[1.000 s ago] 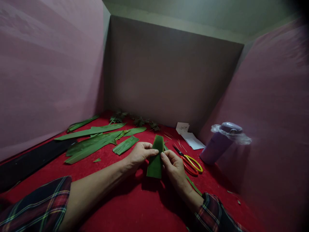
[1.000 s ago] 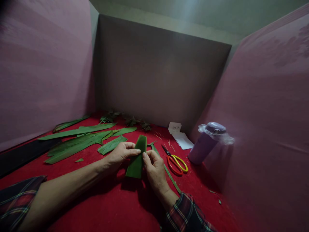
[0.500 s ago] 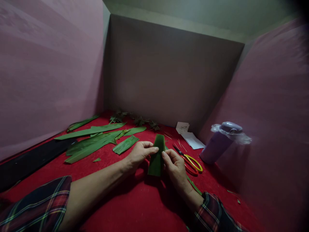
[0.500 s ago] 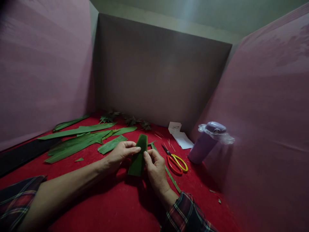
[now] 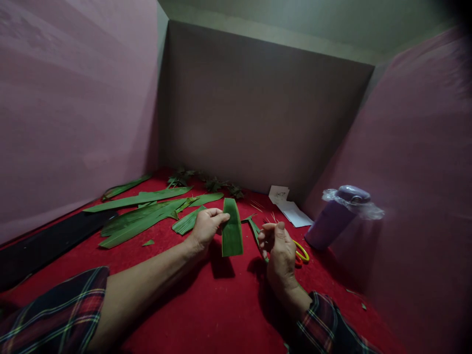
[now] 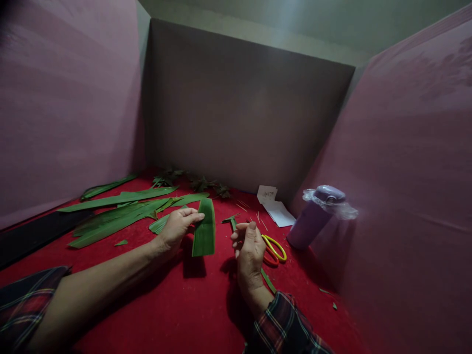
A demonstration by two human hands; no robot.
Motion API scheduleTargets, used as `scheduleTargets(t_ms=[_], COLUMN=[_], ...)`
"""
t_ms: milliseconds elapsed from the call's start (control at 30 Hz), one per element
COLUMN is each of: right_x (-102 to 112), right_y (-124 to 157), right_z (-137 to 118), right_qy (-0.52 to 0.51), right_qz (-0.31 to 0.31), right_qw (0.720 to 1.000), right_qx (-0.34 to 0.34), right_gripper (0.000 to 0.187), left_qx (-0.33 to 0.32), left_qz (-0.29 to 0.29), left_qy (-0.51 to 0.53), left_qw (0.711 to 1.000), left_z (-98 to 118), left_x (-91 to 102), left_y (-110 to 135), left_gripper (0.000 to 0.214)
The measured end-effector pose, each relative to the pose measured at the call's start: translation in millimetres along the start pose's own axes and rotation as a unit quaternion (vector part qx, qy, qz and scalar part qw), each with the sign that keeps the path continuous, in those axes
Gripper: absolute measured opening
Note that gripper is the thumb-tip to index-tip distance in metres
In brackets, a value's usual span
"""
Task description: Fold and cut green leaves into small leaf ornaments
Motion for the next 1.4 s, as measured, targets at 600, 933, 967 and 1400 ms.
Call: scheduleTargets(t_ms=[600,933,967,1400], right_x=[-22.0,9.3,12.1,13.2], right_y=[10.1,-5.8,-7.2,-6.1], right_z=[14.8,-12.2,-16.6,-20.4], right_qy=[0.154,-0.005,-0.01,0.0], right_qz=[-0.202,0.057,0.075,0.074], right_qw=[0.962,0.997,0.994,0.991], right_qx=[-0.099,0.055,0.078,0.114], right_gripper=[0.035,0.041,0.039,0.035], left_qx=[0.006,-0.005,-0.019,-0.065], left_qz=[-0.072,0.038,0.065,0.127], left_qy=[-0.016,0.01,0.021,0.036], left_qw=[0.997,0.999,0.998,0.989], left_z=[-2.9,8.2,11.8,15.3], left_x=[-5.7,4.7,7.8,16.8], left_y=[2.8,-2.3,-4.1,-10.8], left_gripper=[0.023,0.023,0.022,0.022])
Point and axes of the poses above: each hand's wrist, its own y-axis away from the middle knuckle, its own x-axis out of the back of the hand, z = x × y, the point moved 4 cm from there along -y, towards the middle knuckle, and after that the axes turned 11 degrees about -x, right-handed, at the moved point
